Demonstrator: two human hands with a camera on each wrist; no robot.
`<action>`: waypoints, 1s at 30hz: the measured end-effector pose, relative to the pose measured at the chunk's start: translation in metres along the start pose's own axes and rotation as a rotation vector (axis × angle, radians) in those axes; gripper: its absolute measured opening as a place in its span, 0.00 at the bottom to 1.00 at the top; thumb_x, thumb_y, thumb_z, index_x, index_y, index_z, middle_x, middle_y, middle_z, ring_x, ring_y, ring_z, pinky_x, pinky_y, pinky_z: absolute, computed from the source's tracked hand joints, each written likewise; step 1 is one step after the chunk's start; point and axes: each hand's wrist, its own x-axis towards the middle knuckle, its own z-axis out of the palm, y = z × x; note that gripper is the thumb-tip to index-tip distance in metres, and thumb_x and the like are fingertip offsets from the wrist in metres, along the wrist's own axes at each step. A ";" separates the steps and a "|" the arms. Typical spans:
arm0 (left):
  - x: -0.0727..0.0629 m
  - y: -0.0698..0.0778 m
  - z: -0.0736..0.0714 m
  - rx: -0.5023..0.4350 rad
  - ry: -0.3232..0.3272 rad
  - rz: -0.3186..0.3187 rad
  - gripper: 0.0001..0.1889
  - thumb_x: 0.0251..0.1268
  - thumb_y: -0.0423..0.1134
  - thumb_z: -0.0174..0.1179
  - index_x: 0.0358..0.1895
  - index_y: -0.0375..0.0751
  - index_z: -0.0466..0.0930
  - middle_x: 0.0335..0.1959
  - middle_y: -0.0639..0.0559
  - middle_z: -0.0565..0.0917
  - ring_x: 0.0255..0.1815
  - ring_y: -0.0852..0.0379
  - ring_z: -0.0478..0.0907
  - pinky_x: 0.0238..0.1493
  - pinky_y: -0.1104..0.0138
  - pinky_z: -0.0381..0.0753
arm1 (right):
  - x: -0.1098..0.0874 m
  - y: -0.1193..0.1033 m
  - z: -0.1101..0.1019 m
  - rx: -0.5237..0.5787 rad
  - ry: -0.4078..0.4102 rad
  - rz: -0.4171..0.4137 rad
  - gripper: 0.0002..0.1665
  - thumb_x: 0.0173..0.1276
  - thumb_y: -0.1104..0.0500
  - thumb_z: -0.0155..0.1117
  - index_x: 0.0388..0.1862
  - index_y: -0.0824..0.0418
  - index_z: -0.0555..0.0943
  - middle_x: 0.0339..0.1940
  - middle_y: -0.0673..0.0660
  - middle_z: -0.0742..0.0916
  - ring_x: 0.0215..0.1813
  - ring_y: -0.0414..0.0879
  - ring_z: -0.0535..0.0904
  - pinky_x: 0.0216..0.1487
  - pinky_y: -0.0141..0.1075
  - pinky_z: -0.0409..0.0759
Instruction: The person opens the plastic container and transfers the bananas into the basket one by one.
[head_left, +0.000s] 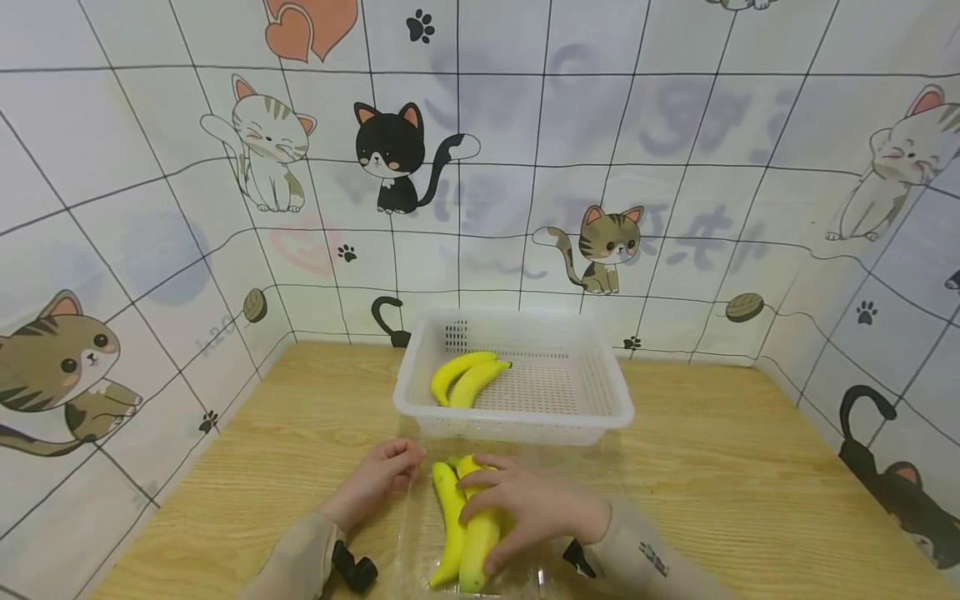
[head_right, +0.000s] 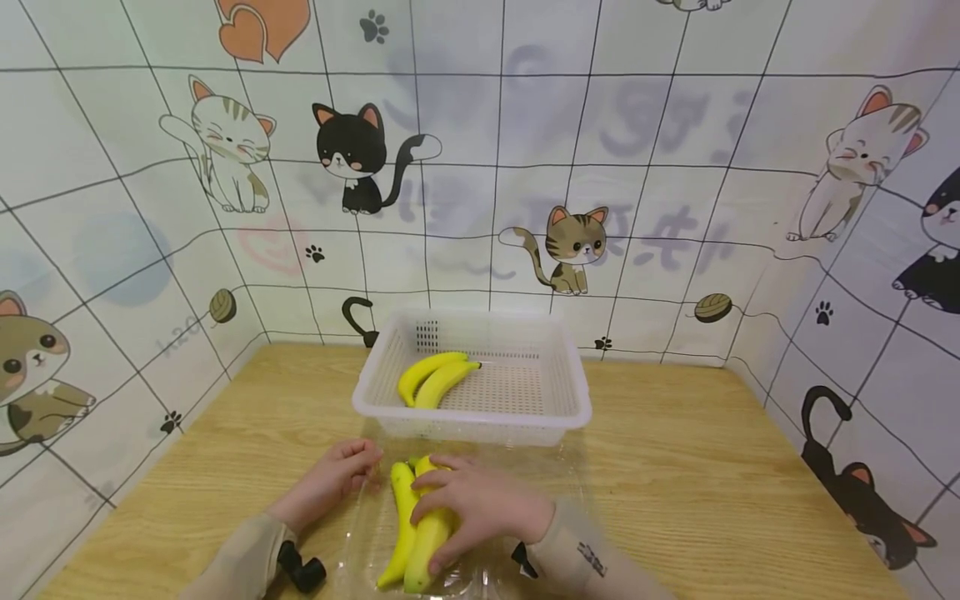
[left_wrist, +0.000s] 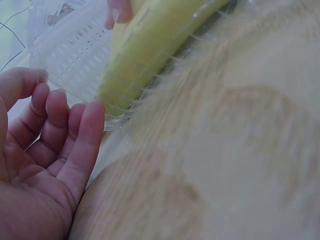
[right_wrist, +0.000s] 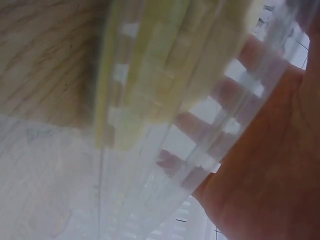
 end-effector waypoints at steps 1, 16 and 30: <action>0.000 0.000 0.000 0.001 -0.002 0.001 0.11 0.72 0.42 0.55 0.30 0.42 0.72 0.28 0.54 0.71 0.32 0.58 0.72 0.35 0.67 0.75 | 0.000 0.000 0.000 0.003 -0.005 0.003 0.33 0.53 0.28 0.65 0.55 0.41 0.80 0.68 0.49 0.73 0.72 0.59 0.60 0.67 0.53 0.62; 0.001 -0.001 0.000 -0.002 -0.012 0.002 0.12 0.72 0.42 0.55 0.30 0.42 0.72 0.26 0.55 0.71 0.31 0.59 0.72 0.36 0.66 0.76 | -0.002 0.000 0.001 -0.006 -0.020 0.003 0.37 0.49 0.50 0.76 0.61 0.42 0.76 0.70 0.48 0.71 0.73 0.58 0.59 0.64 0.58 0.65; 0.003 -0.004 0.001 0.000 -0.013 0.006 0.13 0.73 0.42 0.54 0.31 0.38 0.72 0.26 0.53 0.70 0.32 0.57 0.73 0.36 0.65 0.77 | 0.010 0.007 -0.009 -0.061 -0.068 -0.073 0.33 0.45 0.45 0.79 0.52 0.46 0.79 0.66 0.48 0.76 0.71 0.56 0.64 0.69 0.45 0.60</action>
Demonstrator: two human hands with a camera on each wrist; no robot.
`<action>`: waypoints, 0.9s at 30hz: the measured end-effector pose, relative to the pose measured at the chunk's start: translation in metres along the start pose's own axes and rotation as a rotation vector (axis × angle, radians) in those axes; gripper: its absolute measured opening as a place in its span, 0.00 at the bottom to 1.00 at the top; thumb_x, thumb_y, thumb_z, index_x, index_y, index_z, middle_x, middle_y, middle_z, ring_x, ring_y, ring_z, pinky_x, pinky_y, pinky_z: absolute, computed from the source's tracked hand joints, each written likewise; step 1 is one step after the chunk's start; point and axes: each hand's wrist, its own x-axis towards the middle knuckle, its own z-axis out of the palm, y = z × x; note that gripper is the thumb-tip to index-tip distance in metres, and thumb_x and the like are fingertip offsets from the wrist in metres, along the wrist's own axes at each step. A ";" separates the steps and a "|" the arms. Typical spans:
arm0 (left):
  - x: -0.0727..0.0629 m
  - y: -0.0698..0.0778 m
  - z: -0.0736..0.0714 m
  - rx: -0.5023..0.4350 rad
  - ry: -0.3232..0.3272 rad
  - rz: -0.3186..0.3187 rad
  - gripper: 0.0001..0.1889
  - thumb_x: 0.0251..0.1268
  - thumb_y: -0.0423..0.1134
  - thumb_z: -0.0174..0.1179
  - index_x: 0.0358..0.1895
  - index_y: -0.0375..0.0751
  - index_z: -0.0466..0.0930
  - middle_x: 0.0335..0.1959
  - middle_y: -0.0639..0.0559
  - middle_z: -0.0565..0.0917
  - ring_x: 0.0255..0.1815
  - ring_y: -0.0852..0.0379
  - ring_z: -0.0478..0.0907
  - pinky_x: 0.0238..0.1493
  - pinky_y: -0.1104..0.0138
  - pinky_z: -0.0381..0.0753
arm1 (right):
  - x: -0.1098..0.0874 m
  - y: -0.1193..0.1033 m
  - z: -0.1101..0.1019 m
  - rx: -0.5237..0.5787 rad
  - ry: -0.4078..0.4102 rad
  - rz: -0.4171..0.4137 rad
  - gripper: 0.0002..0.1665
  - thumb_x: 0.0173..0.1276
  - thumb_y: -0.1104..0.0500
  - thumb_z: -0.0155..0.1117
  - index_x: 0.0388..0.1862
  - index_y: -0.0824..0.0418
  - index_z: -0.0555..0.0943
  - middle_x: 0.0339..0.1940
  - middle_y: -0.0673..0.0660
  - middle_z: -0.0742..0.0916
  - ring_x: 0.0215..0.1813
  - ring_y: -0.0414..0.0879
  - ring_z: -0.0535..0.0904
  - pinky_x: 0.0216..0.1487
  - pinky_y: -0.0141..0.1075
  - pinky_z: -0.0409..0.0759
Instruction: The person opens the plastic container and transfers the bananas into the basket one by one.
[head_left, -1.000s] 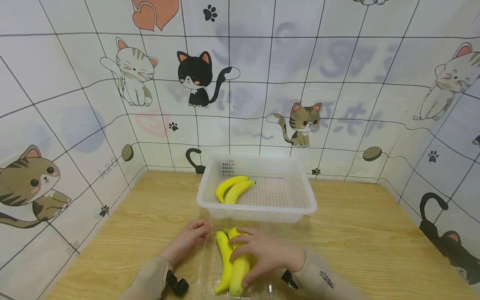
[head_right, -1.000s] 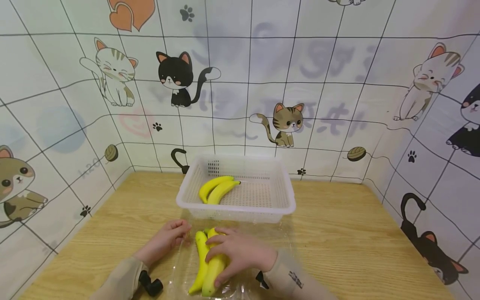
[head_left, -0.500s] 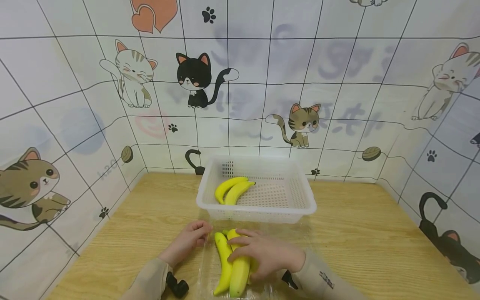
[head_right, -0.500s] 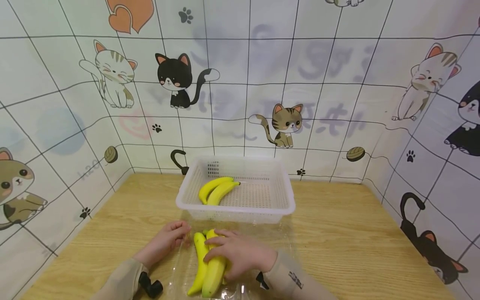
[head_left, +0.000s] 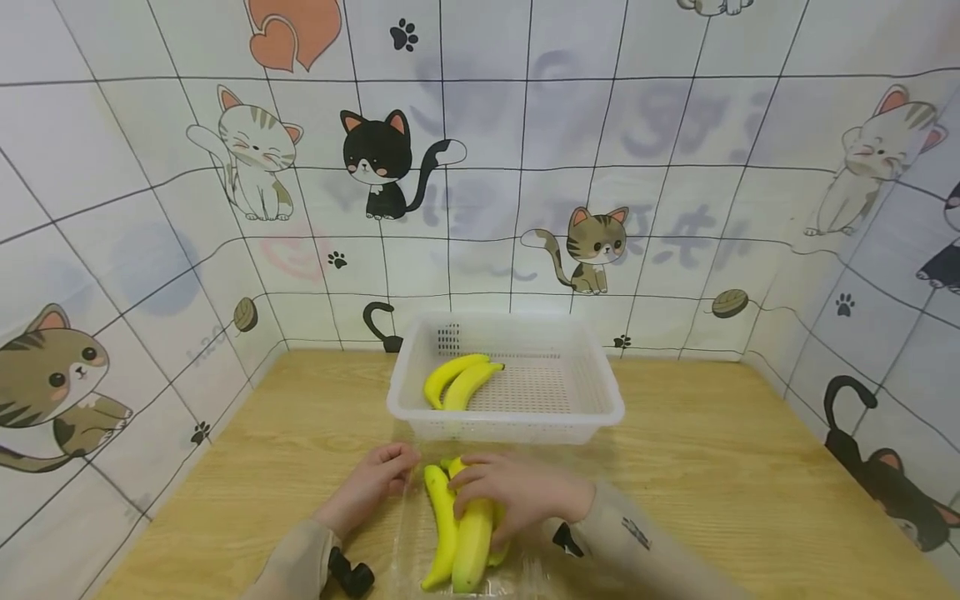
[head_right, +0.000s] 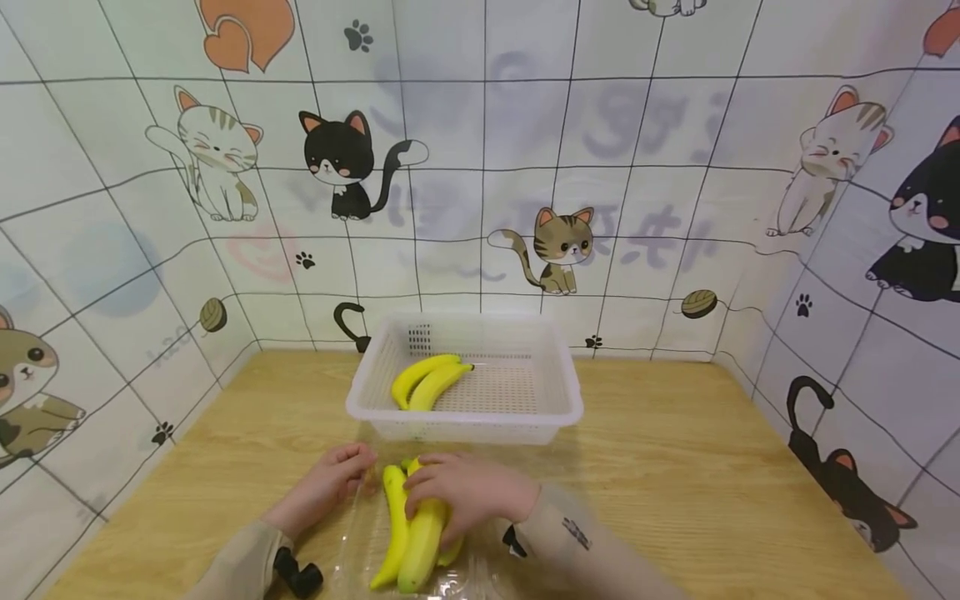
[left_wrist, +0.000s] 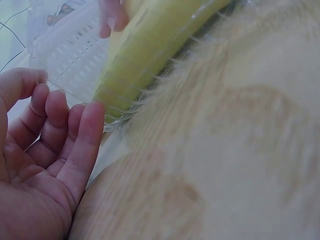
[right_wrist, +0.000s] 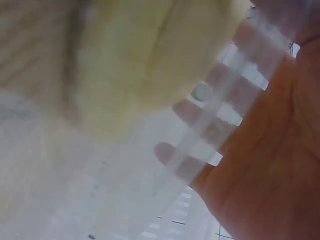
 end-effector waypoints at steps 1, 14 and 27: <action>0.000 0.000 0.000 0.001 0.000 0.001 0.13 0.73 0.42 0.54 0.31 0.38 0.72 0.26 0.53 0.70 0.32 0.56 0.73 0.37 0.65 0.77 | 0.002 0.000 -0.002 -0.011 -0.013 -0.008 0.33 0.45 0.44 0.79 0.52 0.46 0.79 0.65 0.48 0.76 0.71 0.56 0.64 0.69 0.45 0.60; -0.001 0.000 -0.001 -0.006 0.020 -0.012 0.13 0.72 0.42 0.54 0.36 0.33 0.73 0.27 0.54 0.73 0.33 0.57 0.74 0.36 0.67 0.77 | 0.025 0.003 -0.014 0.130 -0.031 -0.084 0.28 0.47 0.47 0.80 0.48 0.49 0.83 0.50 0.39 0.82 0.55 0.33 0.71 0.59 0.25 0.64; -0.002 0.003 0.001 -0.017 0.013 0.022 0.11 0.73 0.41 0.54 0.33 0.37 0.74 0.29 0.52 0.71 0.34 0.58 0.73 0.38 0.67 0.78 | 0.019 0.000 0.001 0.232 0.038 0.004 0.30 0.61 0.47 0.71 0.61 0.52 0.77 0.62 0.44 0.78 0.71 0.52 0.64 0.72 0.38 0.54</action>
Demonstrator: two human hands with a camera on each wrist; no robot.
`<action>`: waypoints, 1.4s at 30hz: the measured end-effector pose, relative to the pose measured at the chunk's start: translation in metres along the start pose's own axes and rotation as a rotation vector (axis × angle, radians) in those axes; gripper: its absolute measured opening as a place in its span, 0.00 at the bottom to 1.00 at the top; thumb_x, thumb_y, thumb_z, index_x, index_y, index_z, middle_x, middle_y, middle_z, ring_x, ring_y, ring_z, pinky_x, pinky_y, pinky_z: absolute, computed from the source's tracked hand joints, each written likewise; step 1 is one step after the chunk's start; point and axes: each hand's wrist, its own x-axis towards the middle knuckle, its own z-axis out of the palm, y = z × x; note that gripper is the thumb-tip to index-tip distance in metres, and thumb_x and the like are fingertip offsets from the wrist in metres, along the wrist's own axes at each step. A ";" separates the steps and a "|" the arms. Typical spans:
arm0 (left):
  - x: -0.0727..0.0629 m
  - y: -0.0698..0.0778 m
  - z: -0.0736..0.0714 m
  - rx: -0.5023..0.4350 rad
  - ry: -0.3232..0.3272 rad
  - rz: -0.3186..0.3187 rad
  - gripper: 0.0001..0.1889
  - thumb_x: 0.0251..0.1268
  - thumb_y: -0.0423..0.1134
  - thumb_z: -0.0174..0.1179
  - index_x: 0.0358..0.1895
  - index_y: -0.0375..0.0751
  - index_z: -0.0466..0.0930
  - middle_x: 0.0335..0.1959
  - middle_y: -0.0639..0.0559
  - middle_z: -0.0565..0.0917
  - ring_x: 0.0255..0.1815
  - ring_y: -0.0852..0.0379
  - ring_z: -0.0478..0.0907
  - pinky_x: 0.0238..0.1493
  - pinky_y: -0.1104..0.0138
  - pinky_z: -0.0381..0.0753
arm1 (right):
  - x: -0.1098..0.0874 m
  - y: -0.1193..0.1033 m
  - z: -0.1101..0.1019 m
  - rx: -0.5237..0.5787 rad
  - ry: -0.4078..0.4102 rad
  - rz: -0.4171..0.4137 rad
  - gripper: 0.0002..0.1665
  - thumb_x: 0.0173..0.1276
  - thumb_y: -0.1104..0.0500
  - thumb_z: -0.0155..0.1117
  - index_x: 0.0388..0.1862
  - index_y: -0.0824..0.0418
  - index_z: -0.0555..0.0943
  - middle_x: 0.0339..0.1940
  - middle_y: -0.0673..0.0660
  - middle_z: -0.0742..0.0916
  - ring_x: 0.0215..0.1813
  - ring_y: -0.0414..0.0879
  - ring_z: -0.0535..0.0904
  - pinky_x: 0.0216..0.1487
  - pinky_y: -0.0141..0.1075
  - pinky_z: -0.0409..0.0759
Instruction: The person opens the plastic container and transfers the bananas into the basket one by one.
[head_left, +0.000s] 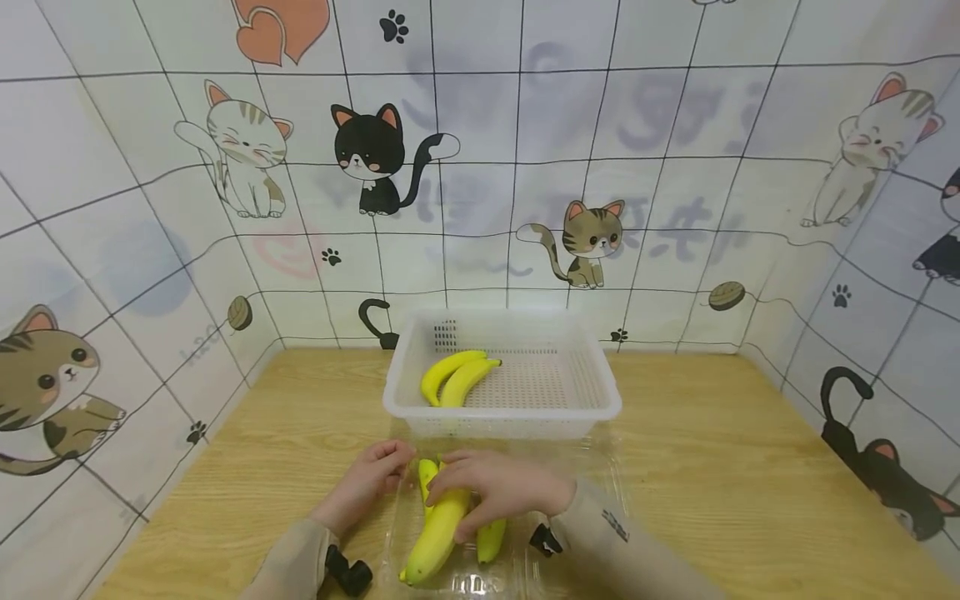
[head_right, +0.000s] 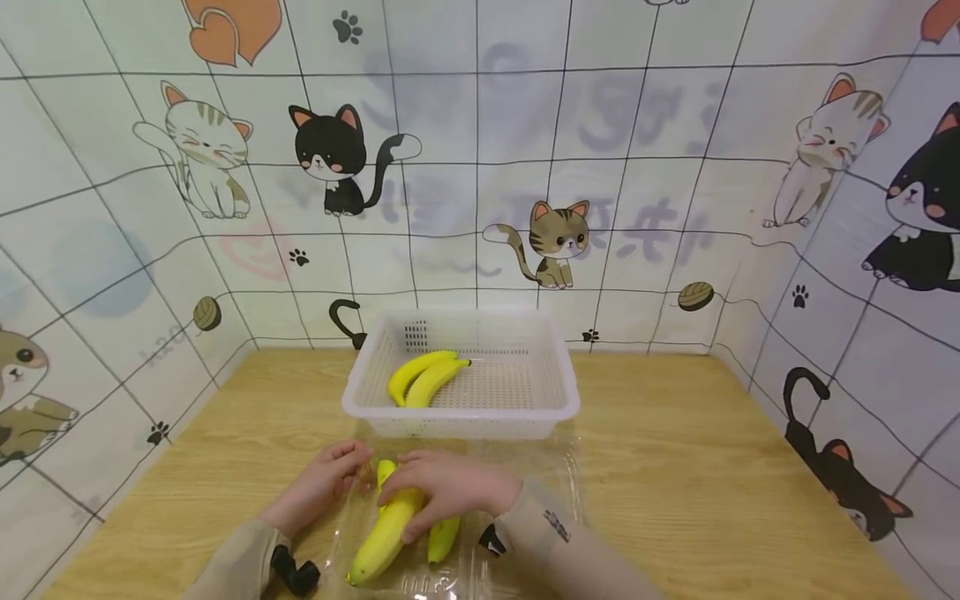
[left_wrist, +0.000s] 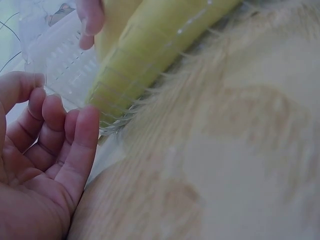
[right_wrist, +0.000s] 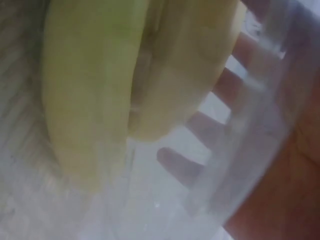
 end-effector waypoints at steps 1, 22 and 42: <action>0.000 0.000 0.000 0.003 0.001 0.002 0.11 0.73 0.41 0.54 0.33 0.37 0.74 0.30 0.52 0.71 0.34 0.58 0.73 0.38 0.67 0.78 | 0.000 0.000 0.000 -0.016 0.004 -0.006 0.30 0.61 0.47 0.70 0.61 0.52 0.77 0.62 0.45 0.78 0.71 0.52 0.64 0.72 0.38 0.54; 0.003 -0.003 -0.003 0.020 0.027 -0.017 0.14 0.72 0.43 0.55 0.34 0.33 0.72 0.31 0.53 0.70 0.33 0.59 0.69 0.37 0.68 0.77 | -0.003 -0.024 0.004 -0.242 -0.017 -0.014 0.29 0.55 0.54 0.74 0.57 0.44 0.79 0.60 0.42 0.79 0.67 0.43 0.68 0.64 0.38 0.65; 0.002 -0.005 -0.003 0.004 0.016 -0.006 0.14 0.72 0.43 0.55 0.32 0.37 0.71 0.29 0.53 0.69 0.34 0.58 0.69 0.41 0.64 0.78 | -0.005 -0.029 -0.003 -0.134 0.085 -0.029 0.29 0.59 0.45 0.72 0.58 0.49 0.78 0.50 0.38 0.82 0.50 0.30 0.74 0.57 0.27 0.66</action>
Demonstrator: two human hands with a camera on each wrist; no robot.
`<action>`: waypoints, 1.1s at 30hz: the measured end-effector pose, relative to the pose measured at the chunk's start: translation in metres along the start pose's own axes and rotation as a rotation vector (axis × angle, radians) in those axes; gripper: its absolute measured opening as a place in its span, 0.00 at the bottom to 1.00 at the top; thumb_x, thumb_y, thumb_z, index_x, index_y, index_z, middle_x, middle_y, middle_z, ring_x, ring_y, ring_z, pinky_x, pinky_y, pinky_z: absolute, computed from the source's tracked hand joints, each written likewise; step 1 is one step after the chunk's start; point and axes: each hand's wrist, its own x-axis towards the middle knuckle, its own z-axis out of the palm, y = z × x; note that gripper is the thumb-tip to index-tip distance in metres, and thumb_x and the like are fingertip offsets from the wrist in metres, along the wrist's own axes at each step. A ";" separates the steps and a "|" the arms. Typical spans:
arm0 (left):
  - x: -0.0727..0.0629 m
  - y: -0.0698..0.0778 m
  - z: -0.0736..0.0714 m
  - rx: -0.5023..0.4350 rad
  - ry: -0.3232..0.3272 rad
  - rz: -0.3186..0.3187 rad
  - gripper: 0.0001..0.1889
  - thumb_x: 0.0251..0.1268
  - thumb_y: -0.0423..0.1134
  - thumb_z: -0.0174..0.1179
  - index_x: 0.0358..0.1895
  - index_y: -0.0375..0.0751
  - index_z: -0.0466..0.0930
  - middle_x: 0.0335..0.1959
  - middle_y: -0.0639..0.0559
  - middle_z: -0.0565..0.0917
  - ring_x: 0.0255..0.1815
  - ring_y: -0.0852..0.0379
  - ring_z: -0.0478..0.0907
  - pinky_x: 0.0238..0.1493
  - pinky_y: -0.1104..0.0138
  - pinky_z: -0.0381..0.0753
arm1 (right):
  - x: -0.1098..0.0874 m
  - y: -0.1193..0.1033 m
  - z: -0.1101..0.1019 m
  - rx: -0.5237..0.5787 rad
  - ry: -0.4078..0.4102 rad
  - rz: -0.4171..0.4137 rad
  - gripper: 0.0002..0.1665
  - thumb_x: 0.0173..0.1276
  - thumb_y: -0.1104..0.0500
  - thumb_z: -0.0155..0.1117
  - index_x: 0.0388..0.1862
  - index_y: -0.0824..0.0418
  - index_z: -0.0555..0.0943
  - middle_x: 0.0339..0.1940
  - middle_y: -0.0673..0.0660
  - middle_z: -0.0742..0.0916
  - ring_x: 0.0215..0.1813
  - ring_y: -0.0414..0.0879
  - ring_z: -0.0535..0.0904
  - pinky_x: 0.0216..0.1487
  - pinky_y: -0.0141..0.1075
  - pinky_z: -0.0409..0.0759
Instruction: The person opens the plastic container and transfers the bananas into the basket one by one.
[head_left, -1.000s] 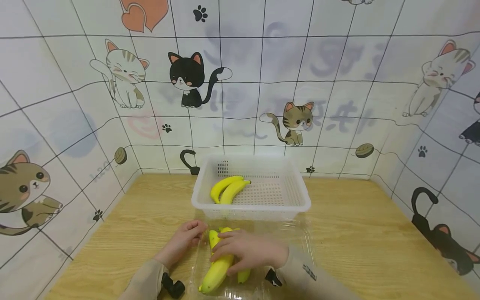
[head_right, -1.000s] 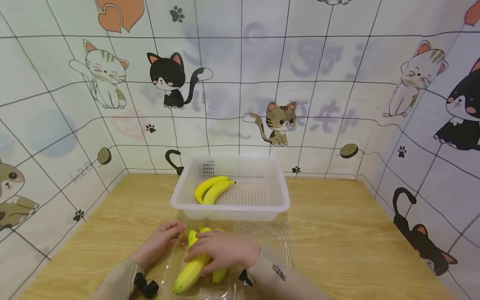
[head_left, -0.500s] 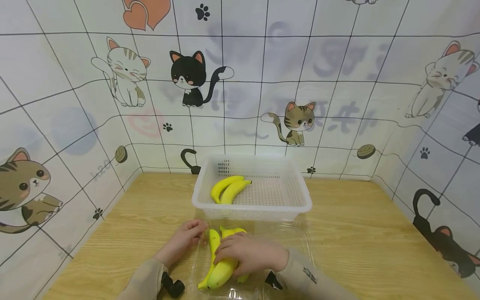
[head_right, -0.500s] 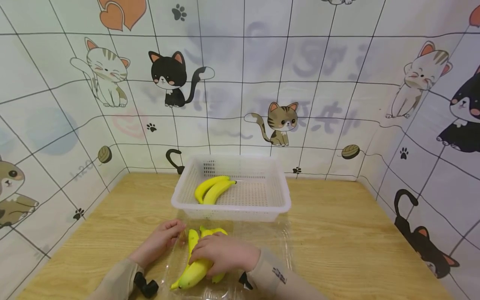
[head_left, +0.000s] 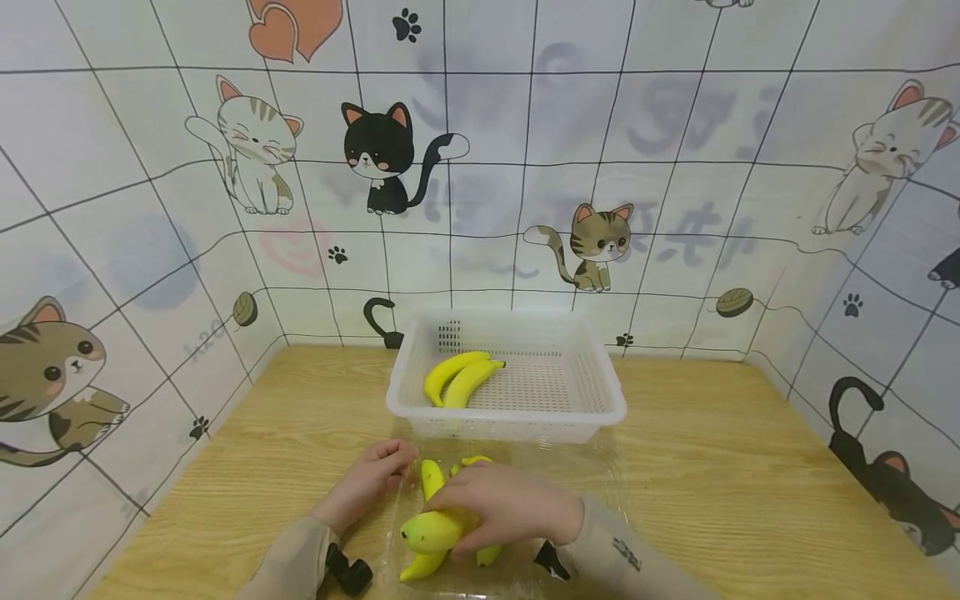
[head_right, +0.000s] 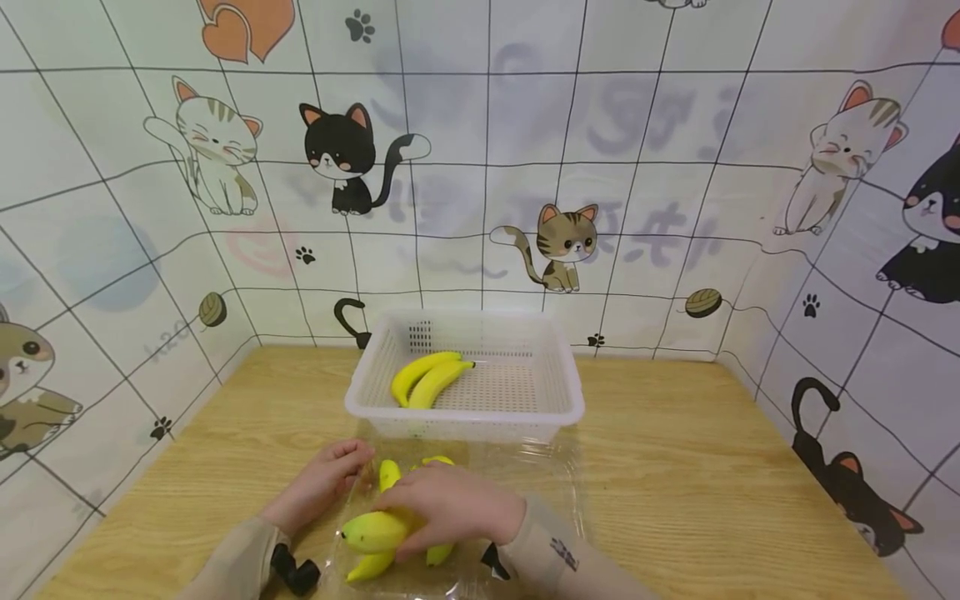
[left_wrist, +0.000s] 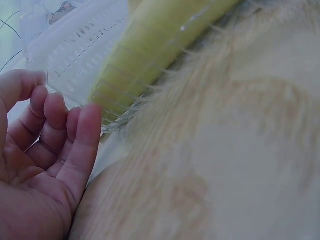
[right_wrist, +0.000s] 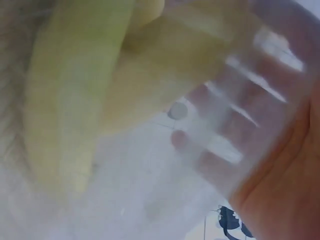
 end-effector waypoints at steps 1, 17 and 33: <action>0.000 0.000 0.000 0.002 0.001 0.000 0.14 0.72 0.43 0.55 0.32 0.37 0.70 0.29 0.53 0.69 0.34 0.58 0.69 0.41 0.64 0.78 | 0.000 0.000 0.000 -0.004 0.007 -0.006 0.29 0.59 0.44 0.72 0.59 0.49 0.78 0.50 0.39 0.82 0.50 0.29 0.74 0.57 0.27 0.66; 0.000 0.002 0.000 0.008 -0.018 0.015 0.13 0.73 0.41 0.53 0.28 0.41 0.69 0.28 0.54 0.68 0.34 0.59 0.69 0.41 0.65 0.79 | 0.001 0.002 0.003 0.007 0.051 -0.026 0.30 0.62 0.41 0.68 0.60 0.51 0.76 0.47 0.39 0.82 0.45 0.27 0.73 0.52 0.23 0.67; -0.001 0.001 -0.003 0.014 -0.027 -0.003 0.12 0.75 0.44 0.51 0.32 0.43 0.74 0.32 0.53 0.75 0.37 0.58 0.72 0.42 0.65 0.75 | 0.001 -0.010 -0.010 0.569 0.268 0.149 0.40 0.63 0.49 0.70 0.71 0.55 0.64 0.50 0.45 0.83 0.47 0.35 0.80 0.50 0.34 0.78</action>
